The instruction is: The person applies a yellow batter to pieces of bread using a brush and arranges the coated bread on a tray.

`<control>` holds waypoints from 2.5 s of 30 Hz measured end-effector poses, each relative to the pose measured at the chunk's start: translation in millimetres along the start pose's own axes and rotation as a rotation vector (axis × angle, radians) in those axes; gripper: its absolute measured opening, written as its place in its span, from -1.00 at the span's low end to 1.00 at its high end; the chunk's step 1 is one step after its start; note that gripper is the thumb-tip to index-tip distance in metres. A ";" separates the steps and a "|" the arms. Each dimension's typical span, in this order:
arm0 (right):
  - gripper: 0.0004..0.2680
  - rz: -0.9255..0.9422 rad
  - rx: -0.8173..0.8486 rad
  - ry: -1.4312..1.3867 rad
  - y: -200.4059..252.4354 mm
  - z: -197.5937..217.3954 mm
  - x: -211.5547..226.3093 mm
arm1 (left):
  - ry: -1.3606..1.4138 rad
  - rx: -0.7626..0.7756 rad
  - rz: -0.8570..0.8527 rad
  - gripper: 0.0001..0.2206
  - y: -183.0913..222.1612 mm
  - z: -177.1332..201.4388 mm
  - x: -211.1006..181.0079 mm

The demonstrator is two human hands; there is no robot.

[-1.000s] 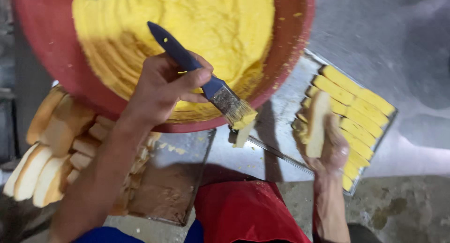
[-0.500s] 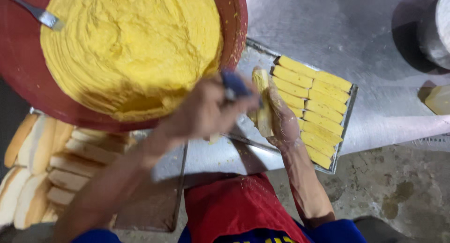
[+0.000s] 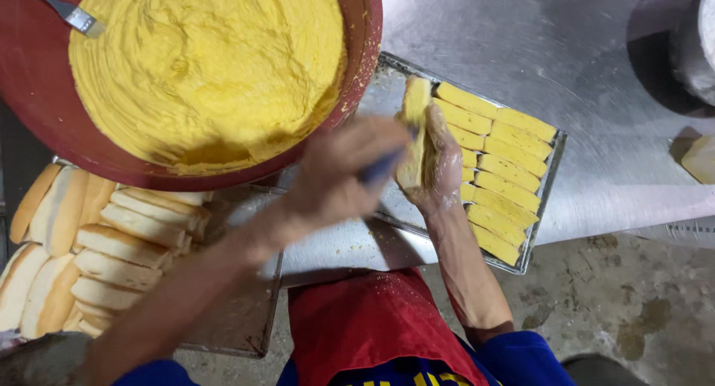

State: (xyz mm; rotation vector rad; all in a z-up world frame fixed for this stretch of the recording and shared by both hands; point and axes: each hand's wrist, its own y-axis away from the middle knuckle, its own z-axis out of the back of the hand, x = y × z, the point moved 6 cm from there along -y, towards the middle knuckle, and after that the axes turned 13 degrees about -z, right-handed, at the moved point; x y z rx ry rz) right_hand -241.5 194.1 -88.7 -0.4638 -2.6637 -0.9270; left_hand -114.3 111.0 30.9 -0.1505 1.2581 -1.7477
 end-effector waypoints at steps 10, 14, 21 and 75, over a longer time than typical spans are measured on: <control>-0.74 0.064 0.220 -0.119 0.6 0.4 3.7 | -0.016 -0.193 0.320 -0.88 -13.7 18.7 21.4; -0.73 0.186 0.098 -0.005 -6.2 17.1 20.6 | 0.042 -0.166 -0.019 -0.83 -19.8 6.4 -48.8; -0.68 0.158 0.131 0.180 16.9 -3.3 -12.2 | 0.115 0.016 0.021 -0.88 -42.7 18.0 29.2; -0.71 0.367 -0.096 0.093 33.5 75.8 10.7 | 0.171 0.086 -0.052 -0.90 39.9 -40.2 -37.4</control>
